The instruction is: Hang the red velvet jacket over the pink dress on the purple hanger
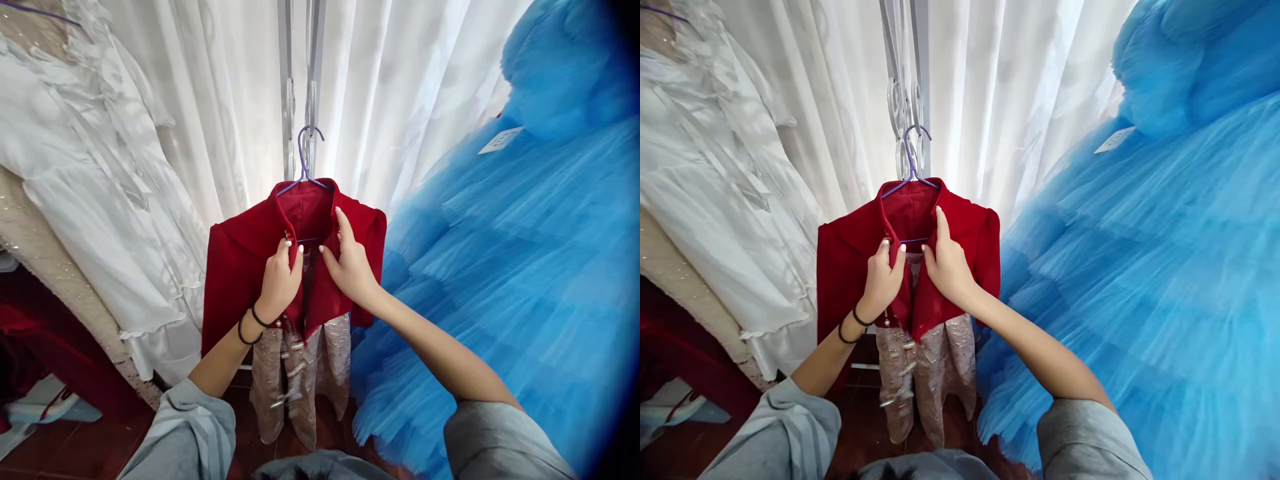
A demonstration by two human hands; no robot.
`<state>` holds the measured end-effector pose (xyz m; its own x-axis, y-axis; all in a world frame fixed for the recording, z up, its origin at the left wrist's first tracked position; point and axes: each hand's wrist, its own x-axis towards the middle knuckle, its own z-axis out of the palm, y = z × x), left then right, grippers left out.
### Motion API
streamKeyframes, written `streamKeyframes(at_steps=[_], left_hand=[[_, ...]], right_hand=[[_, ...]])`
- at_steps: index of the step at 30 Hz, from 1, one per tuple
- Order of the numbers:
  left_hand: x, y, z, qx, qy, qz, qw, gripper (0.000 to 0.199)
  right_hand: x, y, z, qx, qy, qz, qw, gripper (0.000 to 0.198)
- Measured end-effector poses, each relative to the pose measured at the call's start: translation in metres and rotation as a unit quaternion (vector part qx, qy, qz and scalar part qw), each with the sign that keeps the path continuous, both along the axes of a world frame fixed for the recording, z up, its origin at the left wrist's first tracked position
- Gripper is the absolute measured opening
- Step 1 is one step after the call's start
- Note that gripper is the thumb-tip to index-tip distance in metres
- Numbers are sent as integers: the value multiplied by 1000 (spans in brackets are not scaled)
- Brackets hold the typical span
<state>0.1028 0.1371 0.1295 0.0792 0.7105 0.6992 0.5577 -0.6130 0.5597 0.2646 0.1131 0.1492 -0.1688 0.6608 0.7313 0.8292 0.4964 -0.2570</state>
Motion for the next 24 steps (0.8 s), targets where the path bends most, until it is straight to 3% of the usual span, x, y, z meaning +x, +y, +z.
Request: streamKeyframes(at_steps=[2,4,6,7,8,10,12,14,16,18,21,24], left_hand=[[-2,10,-6,-25,23,-30,999,21],[-14,16,-10,-100,90,-85,987,37],[-32,15,-6,-147,128,-130,972,44],[-40,14,0,-136,134,-137,972,41],[-48,14,8,-98,139,-132,977,37],[-61,16,31,33,173,-88,980,33],[-67,27,54,161,245,-44,955,38],[-68,43,70,223,321,-35,920,46],[-66,60,76,238,366,-50,898,39],[-65,74,78,234,366,-63,898,23],[-68,86,87,217,291,-93,927,14],[-72,102,107,165,169,-102,966,11]], right_hand=[[0,1,-7,-17,-19,3,1000,80],[7,3,-19,-93,-89,9,992,86],[20,2,-28,-163,-147,18,975,89],[28,3,-28,-174,-154,14,972,85],[37,4,-24,-161,-148,2,976,78],[55,10,-7,-75,-125,-41,988,63],[70,24,15,28,-144,-70,987,62],[79,42,30,91,-216,-57,970,70],[80,59,36,108,-285,-37,952,71],[77,72,38,112,-319,-27,941,56],[73,85,51,131,-282,-14,950,30],[75,101,76,149,-152,8,977,25]])
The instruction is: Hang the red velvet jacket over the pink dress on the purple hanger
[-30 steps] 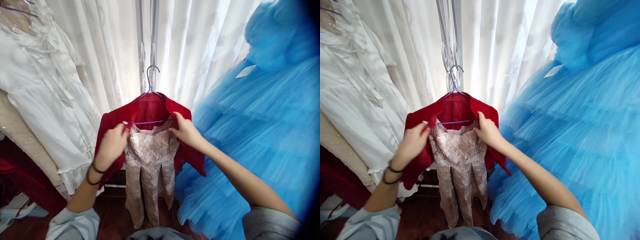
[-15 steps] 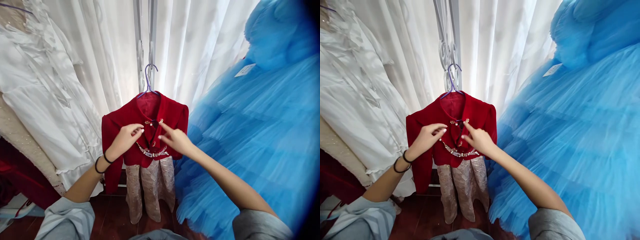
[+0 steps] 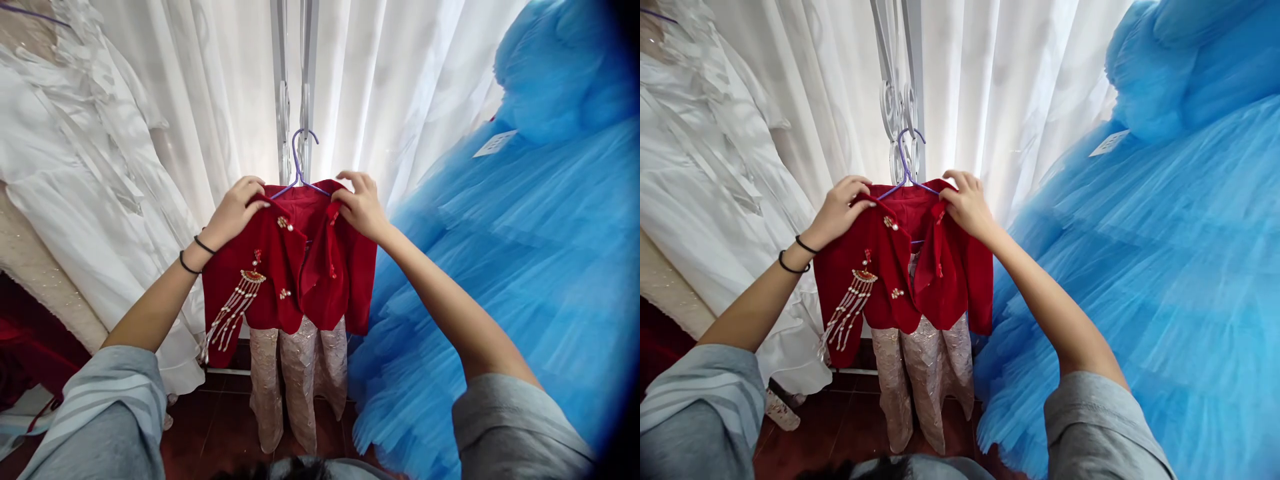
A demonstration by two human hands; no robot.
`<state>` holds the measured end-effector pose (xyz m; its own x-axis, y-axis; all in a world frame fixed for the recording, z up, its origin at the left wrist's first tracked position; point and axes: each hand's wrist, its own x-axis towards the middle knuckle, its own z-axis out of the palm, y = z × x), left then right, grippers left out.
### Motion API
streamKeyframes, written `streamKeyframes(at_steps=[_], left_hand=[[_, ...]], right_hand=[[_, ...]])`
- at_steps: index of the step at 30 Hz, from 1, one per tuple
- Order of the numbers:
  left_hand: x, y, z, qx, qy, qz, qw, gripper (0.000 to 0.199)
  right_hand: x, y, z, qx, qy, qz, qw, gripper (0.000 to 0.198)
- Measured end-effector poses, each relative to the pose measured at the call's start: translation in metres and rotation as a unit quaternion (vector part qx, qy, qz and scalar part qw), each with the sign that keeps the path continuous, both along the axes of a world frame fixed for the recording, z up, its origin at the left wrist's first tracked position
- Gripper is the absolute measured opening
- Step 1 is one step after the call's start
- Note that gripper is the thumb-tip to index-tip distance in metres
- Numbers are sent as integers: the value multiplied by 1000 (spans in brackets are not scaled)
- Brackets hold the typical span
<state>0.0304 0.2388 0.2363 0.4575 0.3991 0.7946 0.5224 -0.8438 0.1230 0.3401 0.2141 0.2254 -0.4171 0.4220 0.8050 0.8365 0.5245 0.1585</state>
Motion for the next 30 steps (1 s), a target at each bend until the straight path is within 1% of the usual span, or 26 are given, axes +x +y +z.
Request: streamKeyframes(at_steps=[1,2,4,5,6,8,10,12,14,15,17,18,20,21,22,24,25,26,27,28,29,30], left_hand=[[-1,6,6,-42,-24,0,999,11],[-2,12,11,-90,-36,0,995,12],[-5,20,15,-170,-37,-5,985,15],[-6,21,14,-189,-33,-6,981,18],[-8,20,11,-192,-30,-4,981,20],[-13,13,3,-171,-23,5,985,22],[-15,5,-3,-136,-6,14,991,23],[-13,-1,-6,-69,16,25,997,28],[-7,-4,-9,18,70,35,997,33],[-4,-5,-11,55,110,38,992,36],[0,-9,-20,107,186,52,975,41],[1,-12,-27,127,213,63,967,43],[2,-18,-41,164,249,85,951,47],[3,-21,-48,179,265,91,943,48],[4,-23,-53,188,282,96,936,47],[11,-26,-57,186,308,111,926,36],[16,-27,-56,180,316,118,924,28],[20,-27,-52,173,317,122,924,21],[25,-27,-47,169,308,123,928,18],[30,-28,-41,169,288,121,935,17],[34,-28,-36,169,258,118,944,17],[38,-28,-31,167,224,119,953,18]], right_hand=[[1,6,7,-19,38,21,999,24],[3,12,12,-54,66,45,995,24],[3,20,13,-133,100,86,982,26],[2,20,10,-158,111,96,976,29],[1,18,6,-167,122,96,974,32],[-4,9,-3,-157,136,67,976,38],[-14,-2,-8,-132,133,7,982,44],[-26,-10,-9,-83,101,-46,990,51],[-40,-16,-13,-17,42,-74,996,57],[-47,-20,-17,7,6,-77,997,58],[-59,-30,-35,25,-44,-81,995,57],[-63,-38,-47,23,-46,-88,995,53],[-72,-55,-78,-5,-5,-121,993,44],[-76,-63,-94,-34,28,-146,988,42],[-80,-69,-109,-73,58,-174,980,44],[-90,-73,-134,-157,82,-224,958,53],[-94,-71,-142,-189,78,-243,948,53],[-97,-68,-148,-211,68,-256,941,46],[-98,-65,-151,-220,61,-261,938,35],[-98,-64,-151,-221,62,-259,938,23],[-97,-66,-148,-212,74,-247,943,15],[-95,-72,-143,-196,101,-223,950,15]])
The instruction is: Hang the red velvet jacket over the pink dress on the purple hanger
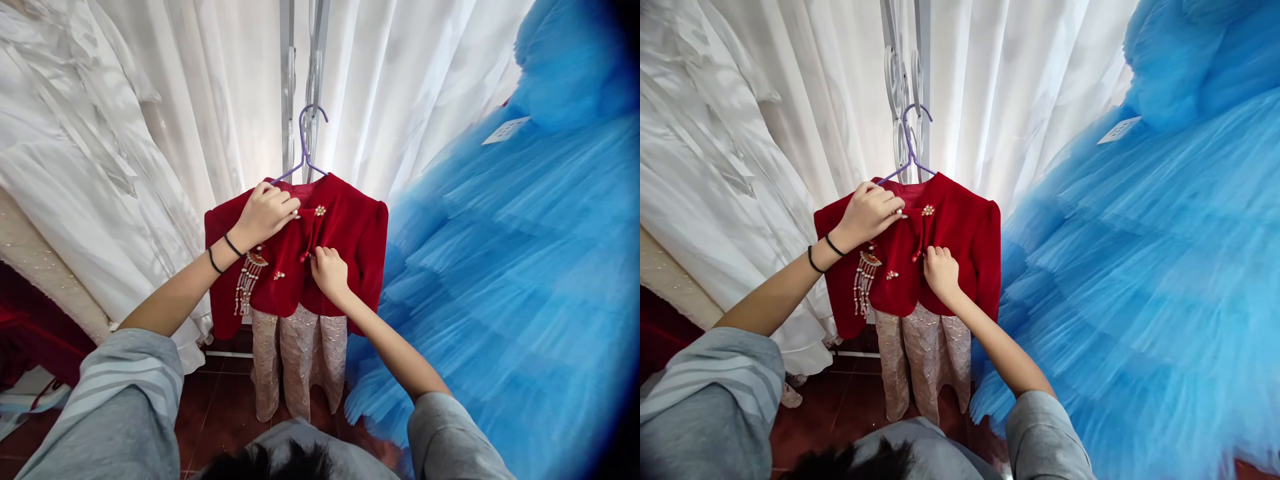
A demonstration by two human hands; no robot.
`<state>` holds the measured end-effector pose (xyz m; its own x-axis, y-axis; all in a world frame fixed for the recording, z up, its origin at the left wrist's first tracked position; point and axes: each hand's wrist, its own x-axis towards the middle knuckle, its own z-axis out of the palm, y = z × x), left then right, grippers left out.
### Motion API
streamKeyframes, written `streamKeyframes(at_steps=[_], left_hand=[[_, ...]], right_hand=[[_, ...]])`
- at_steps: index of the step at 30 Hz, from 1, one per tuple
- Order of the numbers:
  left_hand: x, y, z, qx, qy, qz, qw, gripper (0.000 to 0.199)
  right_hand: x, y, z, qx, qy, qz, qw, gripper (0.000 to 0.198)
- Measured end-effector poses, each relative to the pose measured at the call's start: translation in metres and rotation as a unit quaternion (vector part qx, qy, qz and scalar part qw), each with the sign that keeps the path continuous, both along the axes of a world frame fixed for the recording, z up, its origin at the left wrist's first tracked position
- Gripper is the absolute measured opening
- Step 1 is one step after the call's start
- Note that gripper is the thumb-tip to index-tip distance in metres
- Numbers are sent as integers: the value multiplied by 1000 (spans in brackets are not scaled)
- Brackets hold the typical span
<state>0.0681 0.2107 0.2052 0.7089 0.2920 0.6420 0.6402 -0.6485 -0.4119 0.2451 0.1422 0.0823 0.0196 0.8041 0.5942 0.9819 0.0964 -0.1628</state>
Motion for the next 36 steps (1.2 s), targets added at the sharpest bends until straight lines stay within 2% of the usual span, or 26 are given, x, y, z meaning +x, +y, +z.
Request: streamKeyframes(at_steps=[2,4,6,7,9,12,15,18,21,24,27,30,32,34,36], left_hand=[[6,0,4,-7,-47,8,999,18],[11,2,1,-26,-34,29,999,15],[15,6,-6,-46,-13,50,998,13],[16,8,-9,-52,-16,55,997,12],[16,10,-12,-60,-40,49,996,15],[11,5,-7,-72,-57,-9,996,21],[5,-10,-8,-62,-120,-56,989,30],[7,-30,-32,-45,-185,-36,981,45],[14,-42,-70,-51,-156,-5,986,64],[10,-43,-92,-56,-149,34,987,58],[-10,-38,-82,-52,-164,62,983,37],[-30,-36,-56,-39,-169,80,982,30],[-33,-35,-45,-40,-169,106,979,32],[-30,-35,-43,-65,-156,139,976,33],[-24,-33,-48,-99,-135,175,970,32]], right_hand=[[4,-24,16,83,89,55,991,25],[4,-53,33,176,199,115,957,37],[-4,-70,42,215,287,165,919,43],[-12,-70,41,204,312,188,909,43],[-32,-54,29,123,328,232,908,37],[-59,-13,-8,-15,298,268,916,15],[-70,4,-42,-50,266,273,923,39],[-70,-8,-61,-66,220,270,935,53],[-69,-25,-73,-90,161,271,945,62],[-68,-39,-85,-69,130,276,950,64],[-58,-46,-92,0,117,231,966,61],[-33,-42,-91,71,146,50,985,53],[-12,-34,-94,99,173,-67,978,54],[5,-25,-106,92,170,-99,976,58],[16,-20,-129,42,140,-64,987,59]])
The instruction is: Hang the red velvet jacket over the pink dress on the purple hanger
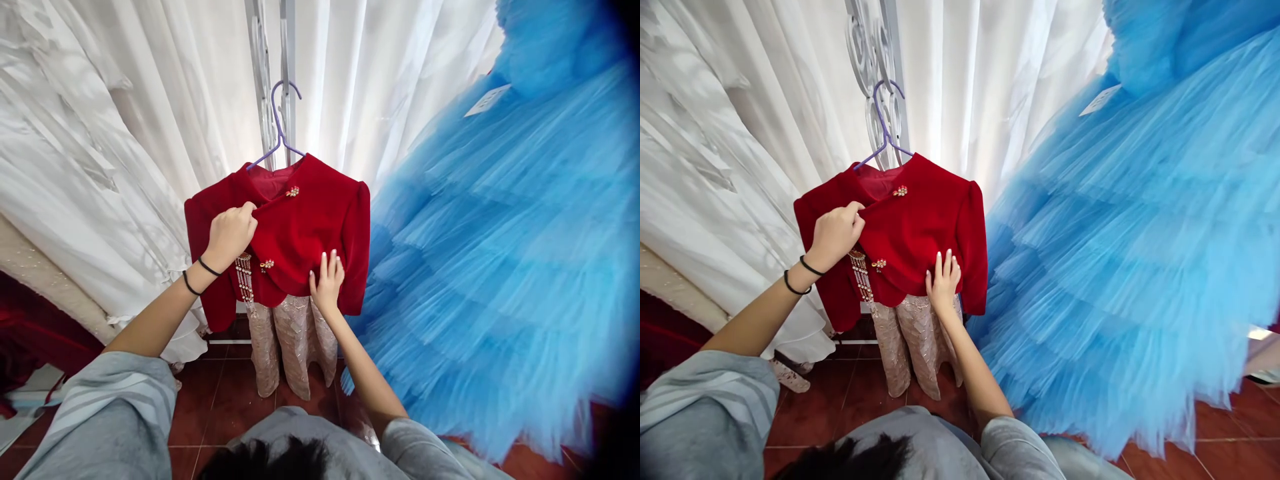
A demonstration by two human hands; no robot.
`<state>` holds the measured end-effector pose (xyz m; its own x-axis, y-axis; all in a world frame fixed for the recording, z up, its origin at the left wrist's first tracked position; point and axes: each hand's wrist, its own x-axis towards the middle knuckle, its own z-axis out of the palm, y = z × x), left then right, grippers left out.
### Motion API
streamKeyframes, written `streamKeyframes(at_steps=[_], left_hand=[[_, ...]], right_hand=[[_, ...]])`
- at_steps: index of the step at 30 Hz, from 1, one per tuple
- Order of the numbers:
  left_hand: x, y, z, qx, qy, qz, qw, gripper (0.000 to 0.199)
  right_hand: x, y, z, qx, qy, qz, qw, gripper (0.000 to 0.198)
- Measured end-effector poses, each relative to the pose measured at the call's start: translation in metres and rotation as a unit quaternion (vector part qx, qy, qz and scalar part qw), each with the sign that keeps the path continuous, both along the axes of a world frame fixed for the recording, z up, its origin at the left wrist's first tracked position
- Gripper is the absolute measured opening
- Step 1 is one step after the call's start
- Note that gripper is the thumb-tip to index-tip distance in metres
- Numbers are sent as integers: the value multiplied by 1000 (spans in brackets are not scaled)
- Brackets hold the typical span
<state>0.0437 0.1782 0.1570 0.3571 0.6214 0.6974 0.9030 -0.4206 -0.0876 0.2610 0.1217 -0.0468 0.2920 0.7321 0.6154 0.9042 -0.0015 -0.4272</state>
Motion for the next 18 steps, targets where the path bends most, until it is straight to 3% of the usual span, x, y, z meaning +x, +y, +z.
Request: streamKeyframes(at_steps=[3,6,8,10,13,16,18], left_hand=[[5,5,-10,-30,19,16,999,31],[0,8,-18,-1,-11,-24,1000,35],[-5,7,-25,36,-70,-62,995,35],[-7,4,-38,71,-138,-78,985,36],[1,2,-69,92,-214,-36,972,39],[13,9,-97,82,-239,44,967,84],[9,17,-104,91,-250,80,961,98]], right_hand=[[7,-5,-37,-73,-16,49,996,59],[13,-14,-42,-34,19,35,999,59],[18,-14,-18,43,23,18,999,64],[21,-8,18,105,3,4,994,76],[21,14,70,111,-47,-4,993,103],[27,41,100,67,-88,-16,994,105],[46,56,112,69,-83,-36,993,95]])
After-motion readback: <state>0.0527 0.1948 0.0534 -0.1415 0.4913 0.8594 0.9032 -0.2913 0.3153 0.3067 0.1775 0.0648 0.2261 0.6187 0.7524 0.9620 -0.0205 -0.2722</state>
